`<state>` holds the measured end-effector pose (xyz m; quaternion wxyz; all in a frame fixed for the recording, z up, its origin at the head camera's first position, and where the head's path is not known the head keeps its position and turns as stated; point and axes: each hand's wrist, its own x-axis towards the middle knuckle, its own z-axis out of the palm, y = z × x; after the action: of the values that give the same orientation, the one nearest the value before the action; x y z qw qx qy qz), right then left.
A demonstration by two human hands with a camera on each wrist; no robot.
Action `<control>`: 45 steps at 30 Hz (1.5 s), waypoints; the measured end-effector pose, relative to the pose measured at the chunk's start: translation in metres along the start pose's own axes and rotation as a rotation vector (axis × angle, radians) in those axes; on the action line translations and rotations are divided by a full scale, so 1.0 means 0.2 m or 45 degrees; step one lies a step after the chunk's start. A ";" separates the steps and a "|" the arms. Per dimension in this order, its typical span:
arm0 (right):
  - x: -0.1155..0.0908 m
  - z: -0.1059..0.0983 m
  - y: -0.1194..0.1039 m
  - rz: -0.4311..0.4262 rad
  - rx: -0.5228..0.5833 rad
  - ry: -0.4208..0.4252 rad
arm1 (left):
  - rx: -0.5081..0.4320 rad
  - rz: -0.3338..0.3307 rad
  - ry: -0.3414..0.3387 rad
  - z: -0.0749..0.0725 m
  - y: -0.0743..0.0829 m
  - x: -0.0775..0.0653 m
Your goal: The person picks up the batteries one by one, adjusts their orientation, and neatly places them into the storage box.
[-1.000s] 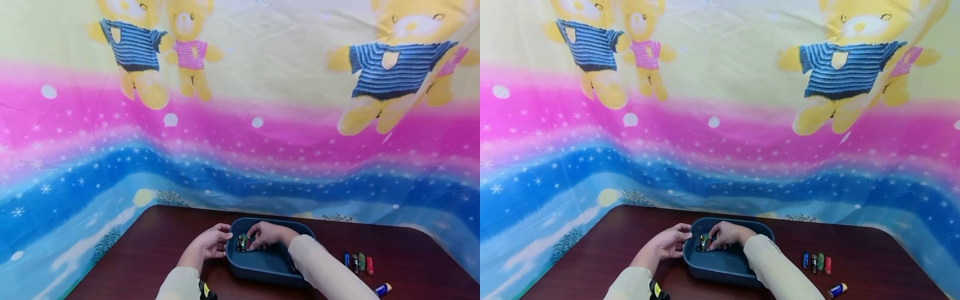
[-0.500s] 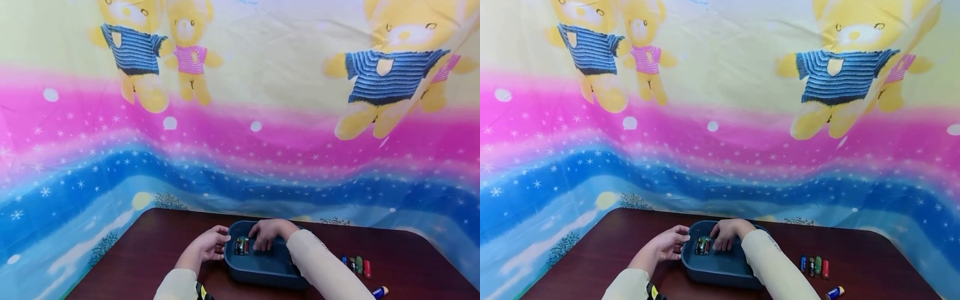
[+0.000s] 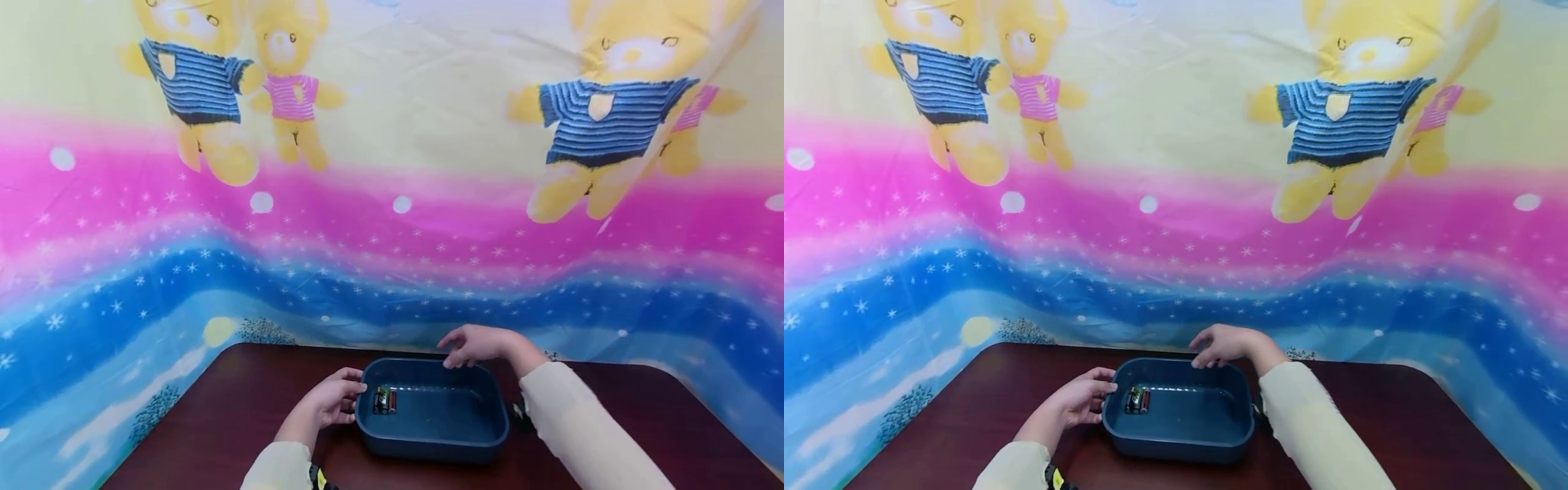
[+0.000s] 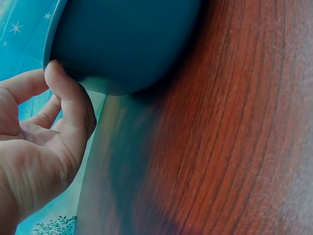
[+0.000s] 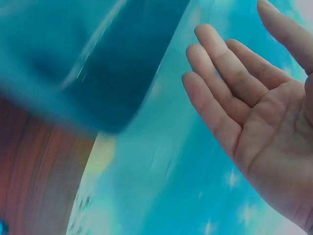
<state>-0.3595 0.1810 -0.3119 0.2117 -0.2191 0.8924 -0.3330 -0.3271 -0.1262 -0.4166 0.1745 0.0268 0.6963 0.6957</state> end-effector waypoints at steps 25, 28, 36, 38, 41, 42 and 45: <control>-0.52 0.01 0.68 0.272 -0.170 0.223 | -0.101 -0.043 0.019 0.01 -0.03 -0.01; -0.53 0.02 0.70 0.312 -0.201 0.246 | -0.116 -0.049 0.013 0.02 -0.03 -0.01; -0.53 0.06 0.74 0.321 -0.290 0.302 | -0.118 -0.040 0.013 0.03 -0.03 -0.02; -0.52 0.07 0.74 0.330 -0.331 0.308 | -0.113 -0.037 0.018 0.04 -0.03 -0.03; -0.51 0.08 0.73 0.344 -0.402 0.306 | -0.100 -0.030 0.020 0.03 -0.03 -0.03; -0.50 0.08 0.73 0.349 -0.428 0.303 | -0.097 -0.028 0.018 0.03 -0.03 -0.03; -0.49 0.08 0.72 0.376 -0.481 0.305 | -0.078 -0.010 0.005 0.03 -0.02 -0.03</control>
<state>-0.3063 0.3237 -0.3995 0.1063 -0.0813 0.9797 -0.1495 -0.3193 -0.1226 -0.4199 0.1767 0.0173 0.6751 0.7160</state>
